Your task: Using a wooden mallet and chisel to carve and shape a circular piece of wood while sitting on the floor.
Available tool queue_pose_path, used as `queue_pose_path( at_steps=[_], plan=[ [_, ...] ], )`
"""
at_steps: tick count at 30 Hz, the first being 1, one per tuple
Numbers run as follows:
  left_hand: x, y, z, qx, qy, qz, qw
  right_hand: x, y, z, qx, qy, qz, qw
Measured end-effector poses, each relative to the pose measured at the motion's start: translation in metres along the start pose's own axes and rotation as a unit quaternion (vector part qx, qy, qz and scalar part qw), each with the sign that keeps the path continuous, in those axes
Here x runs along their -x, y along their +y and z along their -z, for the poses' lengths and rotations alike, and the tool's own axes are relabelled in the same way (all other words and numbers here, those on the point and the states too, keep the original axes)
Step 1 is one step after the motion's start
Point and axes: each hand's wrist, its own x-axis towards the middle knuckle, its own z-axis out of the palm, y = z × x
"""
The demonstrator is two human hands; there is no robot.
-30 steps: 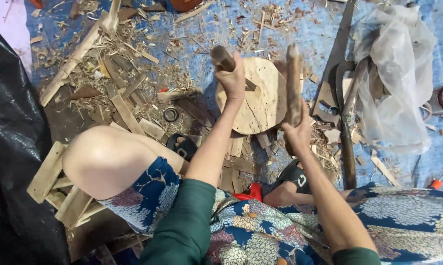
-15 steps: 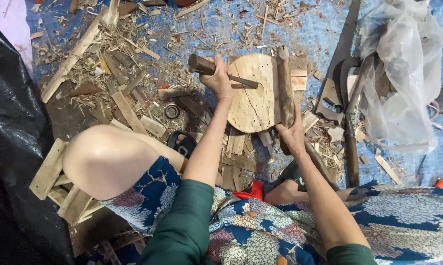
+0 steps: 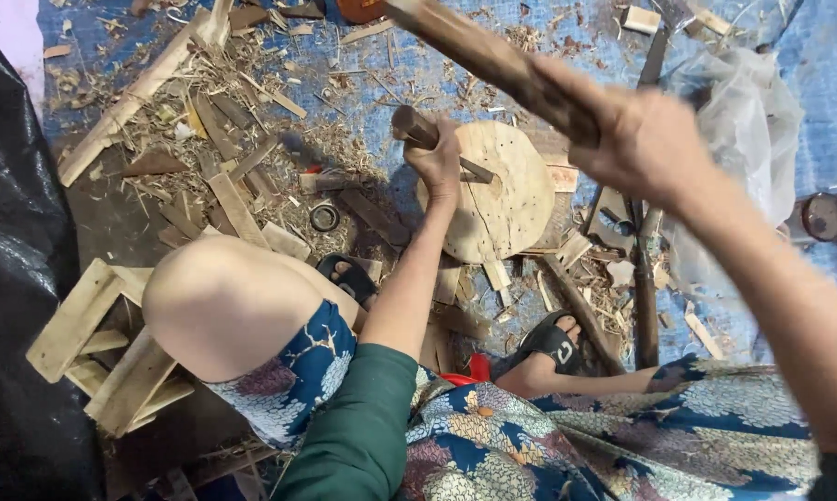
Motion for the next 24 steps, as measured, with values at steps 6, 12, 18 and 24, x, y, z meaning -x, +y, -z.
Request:
queue_pose_path(
  at_steps=[6,12,18,24],
  plan=[
    [0.002,-0.005,0.005,0.019,-0.051,-0.075,0.996,-0.039,-0.057,0.054,-0.156,0.175,0.252,0.939],
    [0.009,-0.005,-0.002,-0.085,0.006,-0.009,0.996,-0.054,-0.055,0.05,0.39,-0.04,0.15,0.908],
    [0.011,-0.014,-0.004,-0.1,-0.008,-0.053,0.994,-0.043,-0.059,0.031,-0.099,0.081,0.23,0.965],
    [0.014,0.017,-0.005,-0.023,-0.025,-0.009,0.999,-0.046,-0.064,0.05,0.156,0.041,0.158,0.974]
  ],
)
